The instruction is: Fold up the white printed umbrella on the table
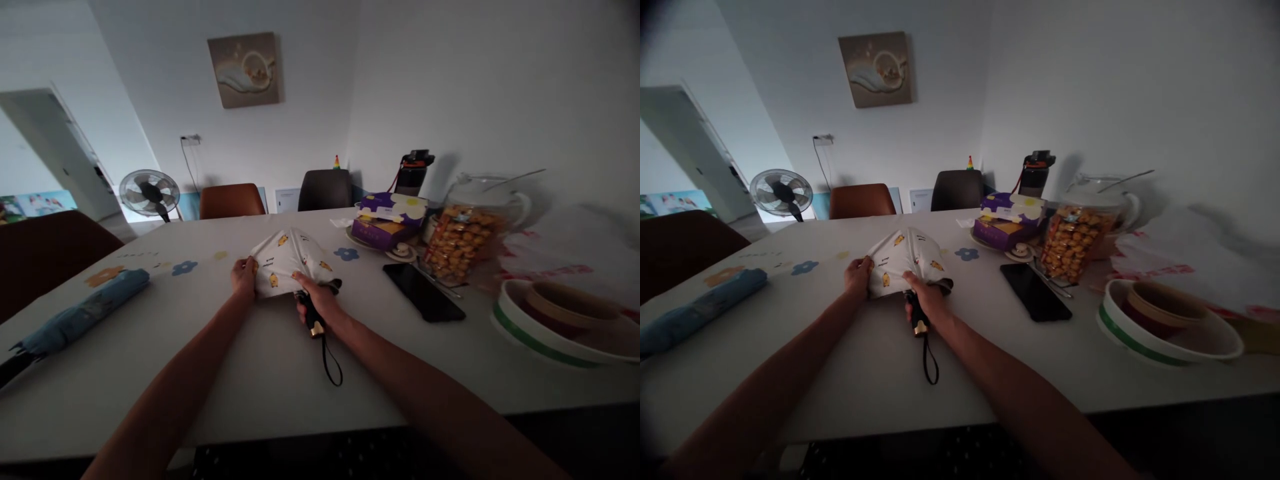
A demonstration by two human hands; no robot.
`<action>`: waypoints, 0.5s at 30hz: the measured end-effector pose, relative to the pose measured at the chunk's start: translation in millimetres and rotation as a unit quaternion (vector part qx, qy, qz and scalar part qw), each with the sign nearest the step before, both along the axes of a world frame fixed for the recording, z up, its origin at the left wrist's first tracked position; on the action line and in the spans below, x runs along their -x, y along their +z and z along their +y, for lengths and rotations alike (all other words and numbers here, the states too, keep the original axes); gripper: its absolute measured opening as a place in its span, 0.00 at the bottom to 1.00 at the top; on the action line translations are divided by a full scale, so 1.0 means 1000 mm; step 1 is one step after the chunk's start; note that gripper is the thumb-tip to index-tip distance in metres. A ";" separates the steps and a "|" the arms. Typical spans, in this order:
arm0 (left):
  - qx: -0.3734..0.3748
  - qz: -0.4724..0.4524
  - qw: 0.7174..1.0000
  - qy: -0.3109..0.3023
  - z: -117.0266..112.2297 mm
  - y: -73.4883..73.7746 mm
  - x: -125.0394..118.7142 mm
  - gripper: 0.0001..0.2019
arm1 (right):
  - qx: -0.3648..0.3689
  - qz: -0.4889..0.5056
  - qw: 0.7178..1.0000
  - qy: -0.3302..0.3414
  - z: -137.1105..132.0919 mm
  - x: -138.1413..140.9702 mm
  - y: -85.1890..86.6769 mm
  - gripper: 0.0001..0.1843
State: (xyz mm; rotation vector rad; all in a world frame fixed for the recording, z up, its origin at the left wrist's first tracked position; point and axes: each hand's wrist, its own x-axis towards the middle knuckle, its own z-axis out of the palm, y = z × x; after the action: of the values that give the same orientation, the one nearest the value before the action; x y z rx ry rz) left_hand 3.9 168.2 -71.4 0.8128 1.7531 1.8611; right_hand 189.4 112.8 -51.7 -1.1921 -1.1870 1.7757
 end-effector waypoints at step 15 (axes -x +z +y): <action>-0.013 0.132 0.991 0.003 0.000 -0.006 -0.010 0.09 | 0.025 0.004 1.000 -0.012 0.002 -0.005 0.003 0.22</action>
State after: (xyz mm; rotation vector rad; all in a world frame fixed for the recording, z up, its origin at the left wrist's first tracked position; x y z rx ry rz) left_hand 14.3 168.3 -77.1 1.1089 1.8899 1.8527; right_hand 194.2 114.9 -48.9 -1.2222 -1.1264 1.8006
